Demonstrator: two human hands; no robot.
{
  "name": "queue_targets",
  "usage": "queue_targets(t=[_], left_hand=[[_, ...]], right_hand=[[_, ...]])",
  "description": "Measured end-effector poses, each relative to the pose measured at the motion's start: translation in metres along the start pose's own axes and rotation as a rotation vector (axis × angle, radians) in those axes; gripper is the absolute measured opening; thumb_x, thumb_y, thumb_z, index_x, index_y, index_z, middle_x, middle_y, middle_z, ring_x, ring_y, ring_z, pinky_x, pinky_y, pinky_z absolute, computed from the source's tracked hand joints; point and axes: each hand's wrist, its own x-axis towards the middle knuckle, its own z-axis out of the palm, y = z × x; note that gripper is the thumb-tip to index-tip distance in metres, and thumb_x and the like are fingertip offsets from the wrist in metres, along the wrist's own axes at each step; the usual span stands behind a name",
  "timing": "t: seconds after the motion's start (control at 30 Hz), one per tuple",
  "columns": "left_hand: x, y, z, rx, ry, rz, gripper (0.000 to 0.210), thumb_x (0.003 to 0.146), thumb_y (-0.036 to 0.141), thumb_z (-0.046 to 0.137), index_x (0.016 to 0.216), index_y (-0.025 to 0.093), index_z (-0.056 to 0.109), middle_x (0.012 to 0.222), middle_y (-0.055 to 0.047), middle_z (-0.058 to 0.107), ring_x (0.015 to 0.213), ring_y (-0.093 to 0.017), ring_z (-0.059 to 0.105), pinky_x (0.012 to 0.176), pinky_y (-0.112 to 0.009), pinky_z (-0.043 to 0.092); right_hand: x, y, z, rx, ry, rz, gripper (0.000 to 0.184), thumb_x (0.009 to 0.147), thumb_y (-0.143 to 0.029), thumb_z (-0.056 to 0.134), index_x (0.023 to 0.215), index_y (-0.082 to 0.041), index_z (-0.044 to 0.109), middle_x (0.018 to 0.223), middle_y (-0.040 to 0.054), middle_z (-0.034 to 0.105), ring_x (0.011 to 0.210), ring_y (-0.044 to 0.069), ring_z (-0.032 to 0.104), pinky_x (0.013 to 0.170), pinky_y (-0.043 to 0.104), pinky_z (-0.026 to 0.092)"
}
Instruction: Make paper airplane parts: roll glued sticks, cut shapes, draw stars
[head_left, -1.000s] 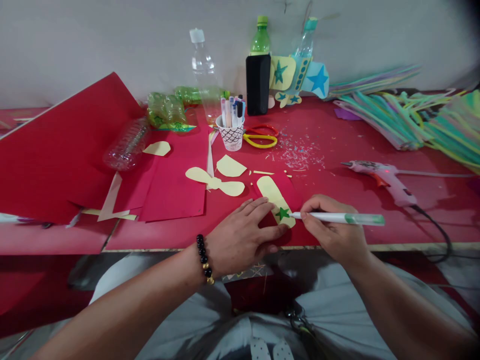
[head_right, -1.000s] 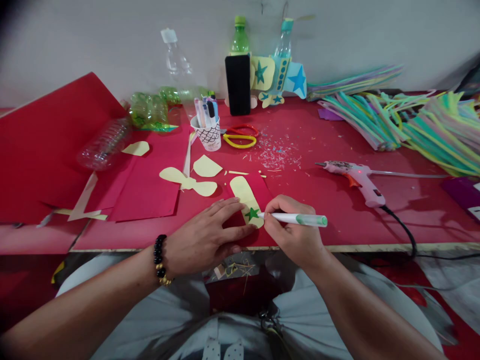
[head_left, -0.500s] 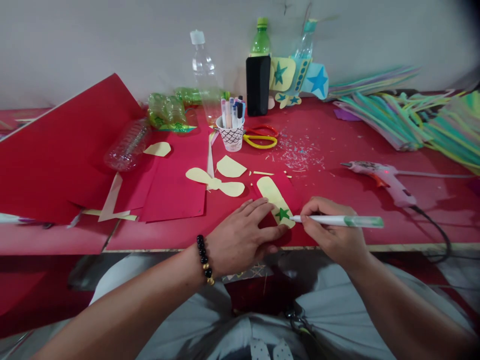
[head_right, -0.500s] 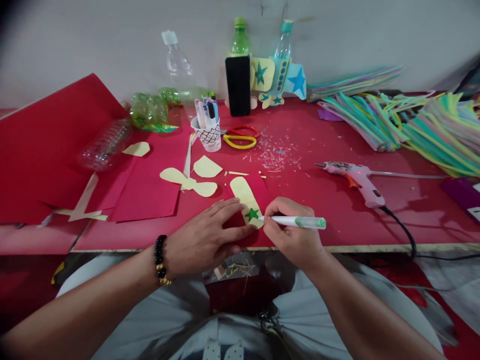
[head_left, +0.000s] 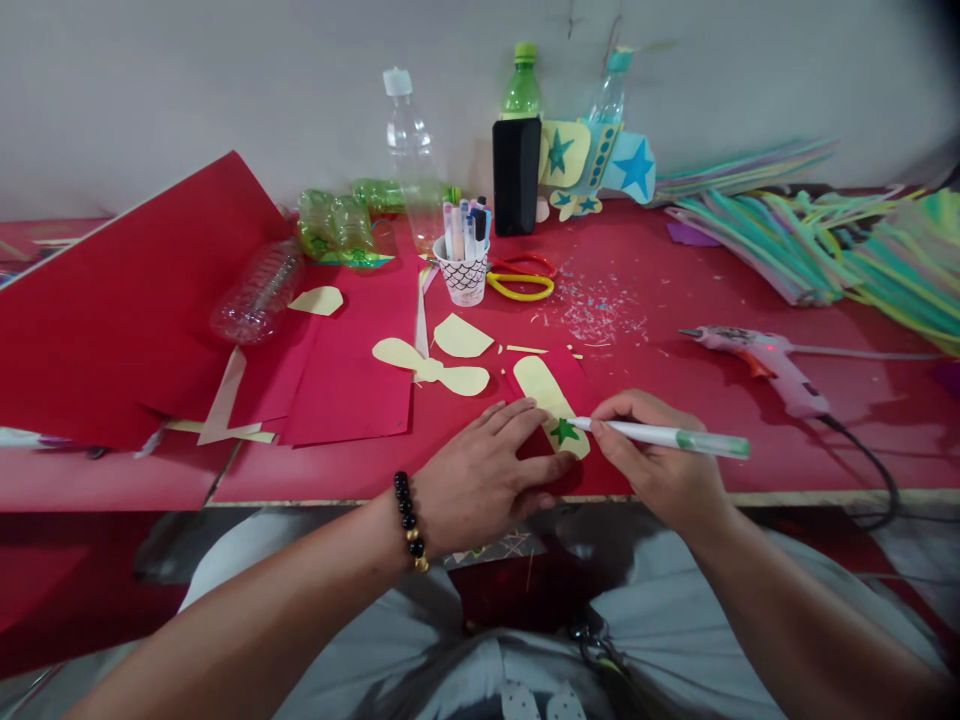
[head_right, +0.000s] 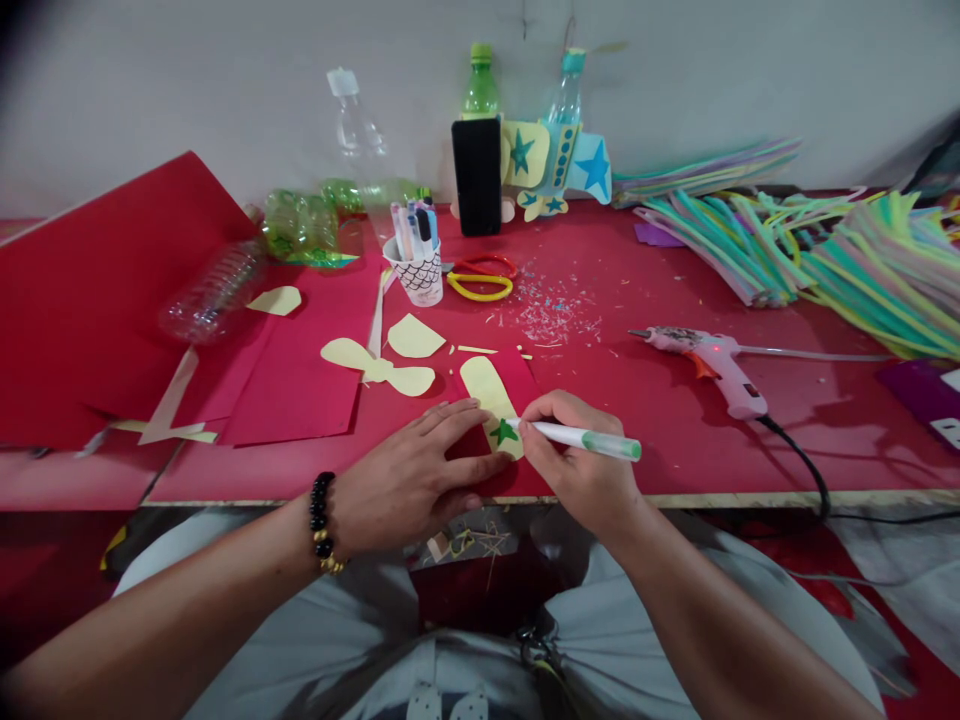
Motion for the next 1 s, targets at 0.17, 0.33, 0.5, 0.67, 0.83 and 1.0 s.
queue_targets(t=[0.17, 0.33, 0.5, 0.67, 0.83, 1.0], left_hand=[[-0.0011, -0.0005, 0.0005, -0.003, 0.003, -0.002, 0.04, 0.091, 0.037, 0.05, 0.13, 0.029, 0.05, 0.137, -0.011, 0.038, 0.134, -0.029, 0.033, 0.111, -0.05, 0.029], [-0.0019, -0.0008, 0.0011, -0.012, 0.01, -0.01, 0.039, 0.091, 0.036, 0.051, 0.129, 0.028, 0.051, 0.138, -0.011, 0.038, 0.134, -0.028, 0.033, 0.112, -0.05, 0.029], [-0.0018, -0.0004, 0.0, -0.02, 0.031, -0.004, 0.039, 0.09, 0.036, 0.052, 0.129, 0.028, 0.051, 0.136, -0.011, 0.04, 0.133, -0.028, 0.035, 0.11, -0.051, 0.032], [-0.0011, -0.0003, 0.0, -0.025, 0.017, -0.006, 0.04, 0.09, 0.036, 0.052, 0.129, 0.028, 0.051, 0.138, -0.01, 0.039, 0.134, -0.028, 0.033, 0.111, -0.051, 0.029], [-0.001, -0.0001, 0.0007, -0.032, 0.007, -0.011, 0.039, 0.091, 0.035, 0.052, 0.129, 0.028, 0.051, 0.139, -0.01, 0.039, 0.135, -0.028, 0.032, 0.112, -0.051, 0.028], [-0.0006, -0.0002, -0.0006, -0.036, 0.012, -0.001, 0.039, 0.091, 0.035, 0.051, 0.129, 0.028, 0.05, 0.138, -0.01, 0.039, 0.136, -0.028, 0.032, 0.113, -0.05, 0.028]], right_hand=[[0.0011, 0.0009, 0.002, -0.025, -0.024, -0.005, 0.005, 0.085, -0.021, 0.058, 0.08, -0.02, 0.061, 0.072, 0.0004, 0.063, 0.064, 0.014, 0.057, 0.061, 0.026, 0.044], [0.0023, 0.0002, 0.0028, -0.048, -0.035, -0.007, 0.005, 0.084, -0.022, 0.058, 0.08, -0.02, 0.061, 0.072, 0.0004, 0.063, 0.064, 0.014, 0.057, 0.061, 0.026, 0.044], [0.0021, 0.0003, 0.002, -0.033, -0.032, 0.005, 0.008, 0.085, -0.022, 0.057, 0.077, -0.021, 0.06, 0.069, 0.0003, 0.063, 0.061, 0.014, 0.057, 0.057, 0.025, 0.043], [0.0032, 0.0002, 0.003, -0.046, -0.008, -0.006, 0.007, 0.085, -0.024, 0.058, 0.08, -0.02, 0.061, 0.071, 0.0009, 0.064, 0.063, 0.015, 0.058, 0.06, 0.026, 0.044], [0.0036, 0.0005, 0.0042, -0.062, -0.02, -0.016, 0.007, 0.084, -0.021, 0.058, 0.077, -0.02, 0.061, 0.07, 0.0005, 0.063, 0.062, 0.014, 0.057, 0.06, 0.026, 0.043], [0.0006, 0.0005, 0.0016, -0.058, 0.032, 0.012, 0.008, 0.084, -0.023, 0.058, 0.076, -0.02, 0.059, 0.067, -0.0002, 0.062, 0.059, 0.014, 0.056, 0.056, 0.025, 0.042]])
